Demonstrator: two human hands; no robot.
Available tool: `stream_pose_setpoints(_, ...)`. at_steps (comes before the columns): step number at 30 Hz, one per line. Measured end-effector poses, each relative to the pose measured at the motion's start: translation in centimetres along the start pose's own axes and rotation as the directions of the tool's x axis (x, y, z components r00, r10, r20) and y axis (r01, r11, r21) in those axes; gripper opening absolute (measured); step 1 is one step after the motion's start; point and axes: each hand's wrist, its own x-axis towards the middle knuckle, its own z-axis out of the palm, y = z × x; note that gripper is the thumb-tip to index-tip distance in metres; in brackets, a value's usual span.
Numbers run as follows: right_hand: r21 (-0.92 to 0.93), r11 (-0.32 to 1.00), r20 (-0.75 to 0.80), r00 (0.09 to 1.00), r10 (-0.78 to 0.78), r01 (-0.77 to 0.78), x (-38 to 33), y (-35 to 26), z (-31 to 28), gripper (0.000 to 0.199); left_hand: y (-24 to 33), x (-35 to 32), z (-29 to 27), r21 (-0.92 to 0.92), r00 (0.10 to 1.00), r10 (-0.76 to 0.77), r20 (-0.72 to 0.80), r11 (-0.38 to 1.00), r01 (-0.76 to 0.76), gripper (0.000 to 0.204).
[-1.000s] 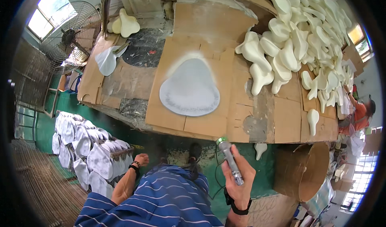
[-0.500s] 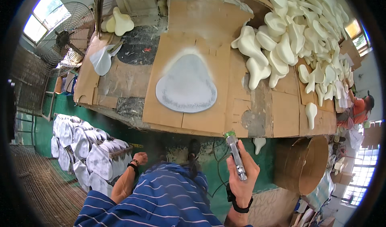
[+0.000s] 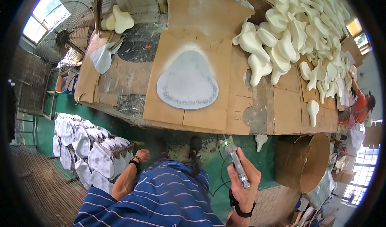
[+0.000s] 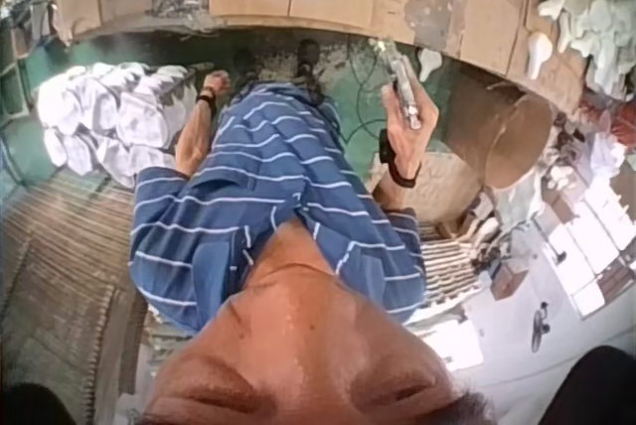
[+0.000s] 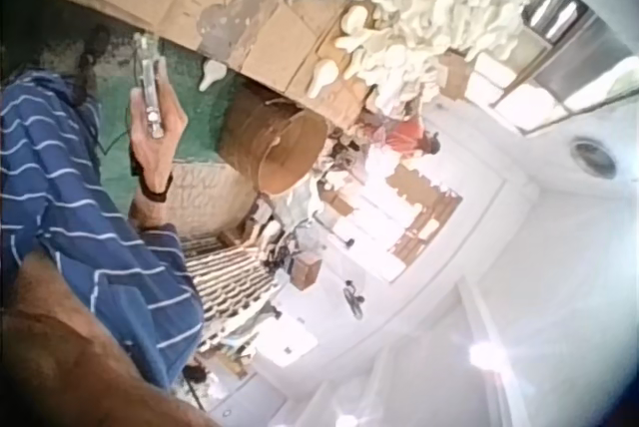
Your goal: The person uses a spray gun to apply a white coating to heart-shaped plastic parts. They pick up each part from a cardboard surface, spray it, and then place it onto a metal drying rack. The process is repeated for multiple parts throughout the clip.
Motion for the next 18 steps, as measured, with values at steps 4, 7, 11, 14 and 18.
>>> stream_pose_setpoints(4,-0.068,0.990,0.229,0.968,-0.103,0.121,-0.3,-1.1,-0.3,0.055,-0.1,0.1,-0.1,0.042,0.999,0.019,-0.028,0.999,-0.018,0.035)
stream_pose_setpoints(7,-0.073,0.993,0.168,0.983,-0.075,0.088,-0.1,-0.6,0.0,0.053,1.2,-0.5,1.0,0.091,0.999,0.017,-0.043,0.996,-0.013,0.033)
stream_pose_setpoints(11,-0.026,0.999,-0.024,0.999,-0.037,0.036,0.5,0.2,0.4,0.049,1.5,-0.8,1.1,0.120,0.998,0.034,-0.056,0.992,-0.027,0.032)
stream_pose_setpoints(14,-0.067,0.998,0.062,0.998,-0.010,0.015,0.1,-0.4,-0.6,0.049,1.5,-0.4,0.9,0.094,0.999,0.039,-0.030,0.995,-0.036,0.032)
stream_pose_setpoints(18,-0.084,0.994,0.131,0.990,-0.053,0.064,-0.1,-0.7,-1.1,0.049,1.8,-0.6,1.4,0.055,0.999,0.038,-0.031,0.998,-0.036,0.033)
